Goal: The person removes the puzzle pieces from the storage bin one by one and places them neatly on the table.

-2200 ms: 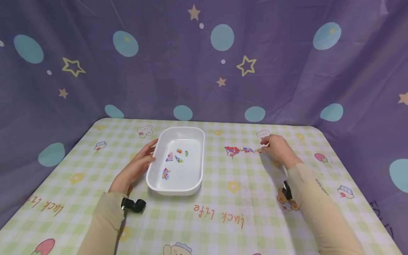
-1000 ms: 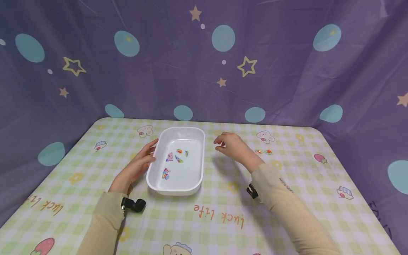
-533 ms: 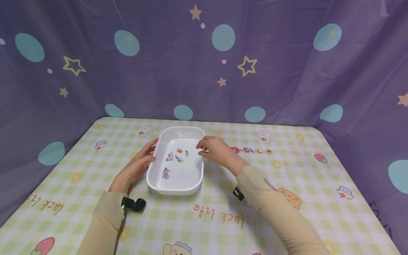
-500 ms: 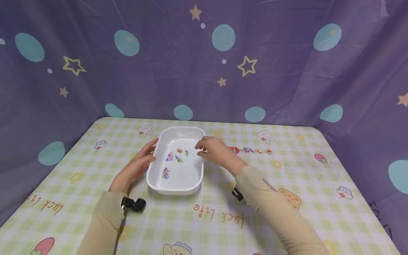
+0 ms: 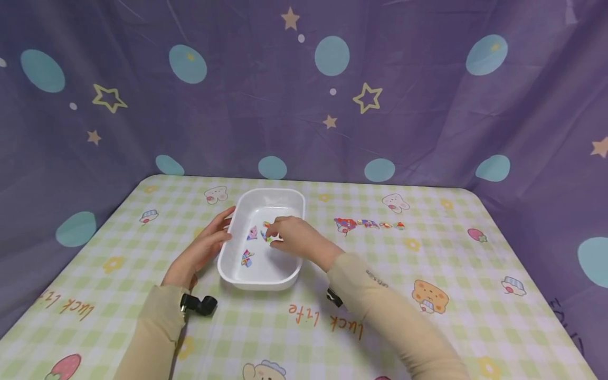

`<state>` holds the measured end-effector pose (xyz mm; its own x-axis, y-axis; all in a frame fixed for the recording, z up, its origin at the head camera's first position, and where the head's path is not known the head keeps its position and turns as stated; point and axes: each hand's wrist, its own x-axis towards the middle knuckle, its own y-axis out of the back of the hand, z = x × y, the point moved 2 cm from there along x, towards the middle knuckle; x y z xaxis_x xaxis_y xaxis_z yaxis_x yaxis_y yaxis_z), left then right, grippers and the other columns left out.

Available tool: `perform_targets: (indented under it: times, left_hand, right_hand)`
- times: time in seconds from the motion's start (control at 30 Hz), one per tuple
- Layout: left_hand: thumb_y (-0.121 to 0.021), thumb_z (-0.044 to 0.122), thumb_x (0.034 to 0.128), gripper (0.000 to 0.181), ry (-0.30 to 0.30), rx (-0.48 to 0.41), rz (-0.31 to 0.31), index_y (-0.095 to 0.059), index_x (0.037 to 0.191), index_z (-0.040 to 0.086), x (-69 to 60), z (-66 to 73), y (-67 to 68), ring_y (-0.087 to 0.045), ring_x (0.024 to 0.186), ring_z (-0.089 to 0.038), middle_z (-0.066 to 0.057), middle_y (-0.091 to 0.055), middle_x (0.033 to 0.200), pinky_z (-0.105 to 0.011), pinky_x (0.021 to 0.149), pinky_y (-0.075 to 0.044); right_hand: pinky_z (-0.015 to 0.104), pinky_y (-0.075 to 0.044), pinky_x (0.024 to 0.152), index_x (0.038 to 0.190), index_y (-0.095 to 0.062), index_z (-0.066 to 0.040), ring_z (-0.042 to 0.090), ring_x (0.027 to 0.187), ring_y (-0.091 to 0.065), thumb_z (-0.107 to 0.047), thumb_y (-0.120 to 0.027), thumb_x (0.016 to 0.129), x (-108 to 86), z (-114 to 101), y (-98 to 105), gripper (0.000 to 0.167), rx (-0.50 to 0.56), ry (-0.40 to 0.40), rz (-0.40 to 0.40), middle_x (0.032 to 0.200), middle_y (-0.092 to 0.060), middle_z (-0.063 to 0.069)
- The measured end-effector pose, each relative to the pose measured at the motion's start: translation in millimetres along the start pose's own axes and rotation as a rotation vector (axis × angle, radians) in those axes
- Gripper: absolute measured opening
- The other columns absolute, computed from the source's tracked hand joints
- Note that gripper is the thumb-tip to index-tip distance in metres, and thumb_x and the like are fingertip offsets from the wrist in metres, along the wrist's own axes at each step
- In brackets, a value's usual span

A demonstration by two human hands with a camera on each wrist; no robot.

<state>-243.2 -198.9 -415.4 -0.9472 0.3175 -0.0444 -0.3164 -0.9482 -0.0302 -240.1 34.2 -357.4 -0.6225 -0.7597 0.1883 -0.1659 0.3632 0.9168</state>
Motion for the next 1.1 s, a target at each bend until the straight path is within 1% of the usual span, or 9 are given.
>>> perform_targets:
  times: [0.13, 0.23, 0.43, 0.6, 0.73, 0.9, 1.0, 1.1]
  left_hand:
    - [-0.047, 0.003, 0.0838, 0.074, -0.002, 0.001, -0.002, -0.012, 0.147, 0.017, 0.1, 0.5, -0.8, -0.029, 0.13, -0.037, -0.018, -0.02, 0.147, -0.031, 0.099, -0.039]
    - [-0.048, 0.003, 0.083, 0.074, -0.004, 0.0, -0.004, -0.013, 0.147, 0.017, 0.0, 1.6, -2.1, -0.029, 0.13, -0.037, -0.018, -0.02, 0.146, -0.034, 0.1, -0.038]
    - [-0.047, 0.003, 0.0825, 0.074, -0.014, 0.006, -0.014, -0.012, 0.147, 0.016, 0.0, 3.5, -3.8, -0.028, 0.131, -0.037, -0.019, -0.019, 0.147, -0.043, 0.104, -0.032]
    - [-0.047, 0.002, 0.0838, 0.073, -0.014, 0.003, -0.014, -0.012, 0.147, 0.016, -0.2, 2.6, -3.0, -0.026, 0.132, -0.037, -0.02, -0.018, 0.147, -0.048, 0.107, -0.026]
    - [-0.047, 0.003, 0.0844, 0.073, -0.006, 0.001, -0.01, -0.012, 0.147, 0.017, -0.2, 2.2, -2.2, -0.026, 0.133, -0.036, -0.019, -0.018, 0.147, -0.048, 0.108, -0.024]
    - [-0.046, 0.003, 0.085, 0.073, -0.006, 0.002, -0.01, -0.011, 0.147, 0.016, -1.1, 2.1, -1.4, -0.026, 0.133, -0.036, -0.019, -0.018, 0.147, -0.048, 0.108, -0.024]
    - [-0.046, 0.003, 0.0851, 0.072, -0.005, 0.005, -0.011, -0.011, 0.147, 0.016, -1.8, 1.7, -1.3, -0.026, 0.133, -0.036, -0.019, -0.018, 0.147, -0.047, 0.107, -0.026]
    - [-0.046, 0.003, 0.0849, 0.072, -0.003, 0.008, -0.007, -0.011, 0.147, 0.017, -2.3, 1.8, -1.5, -0.027, 0.132, -0.036, -0.019, -0.019, 0.146, -0.043, 0.106, -0.03]
  right_hand:
    - [0.022, -0.05, 0.075, 0.099, -0.068, -0.007, 0.015, 0.083, -0.063, -0.013, -0.065, 0.081, 7.4, -8.6, -7.2, 0.019, 0.001, 0.014, -0.03, 0.096, -0.065, 0.002]
    - [0.021, -0.05, 0.076, 0.098, -0.068, -0.008, 0.013, 0.083, -0.063, -0.014, -0.066, 0.08, 12.3, -13.3, -12.0, 0.019, -0.028, 0.025, -0.05, 0.096, -0.065, 0.001]
    - [0.022, -0.048, 0.078, 0.098, -0.068, -0.01, 0.012, 0.084, -0.061, -0.015, -0.067, 0.08, 21.9, -22.4, -21.1, 0.019, -0.051, 0.043, -0.092, 0.094, -0.065, 0.0]
    - [0.019, -0.048, 0.079, 0.099, -0.068, -0.012, 0.009, 0.086, -0.061, -0.016, -0.067, 0.08, 30.3, -29.0, -30.4, 0.019, -0.05, 0.022, -0.15, 0.097, -0.066, -0.002]
    - [0.017, -0.047, 0.08, 0.1, -0.068, -0.013, 0.007, 0.089, -0.06, -0.017, -0.067, 0.08, 35.4, -31.4, -39.1, 0.02, -0.059, -0.003, -0.193, 0.097, -0.066, -0.004]
    - [0.016, -0.046, 0.08, 0.097, -0.069, -0.016, 0.004, 0.085, -0.058, -0.019, -0.067, 0.079, 37.6, -32.0, -49.8, 0.019, -0.077, -0.015, -0.243, 0.092, -0.065, -0.007]
    - [0.015, -0.045, 0.079, 0.096, -0.069, -0.017, 0.003, 0.083, -0.056, -0.021, -0.068, 0.079, 37.9, -33.3, -53.5, 0.018, -0.088, -0.013, -0.258, 0.09, -0.064, -0.008]
    - [0.016, -0.045, 0.081, 0.095, -0.069, -0.017, 0.003, 0.084, -0.056, -0.022, -0.068, 0.078, 39.0, -34.9, -54.9, 0.017, -0.106, -0.007, -0.258, 0.09, -0.064, -0.009]
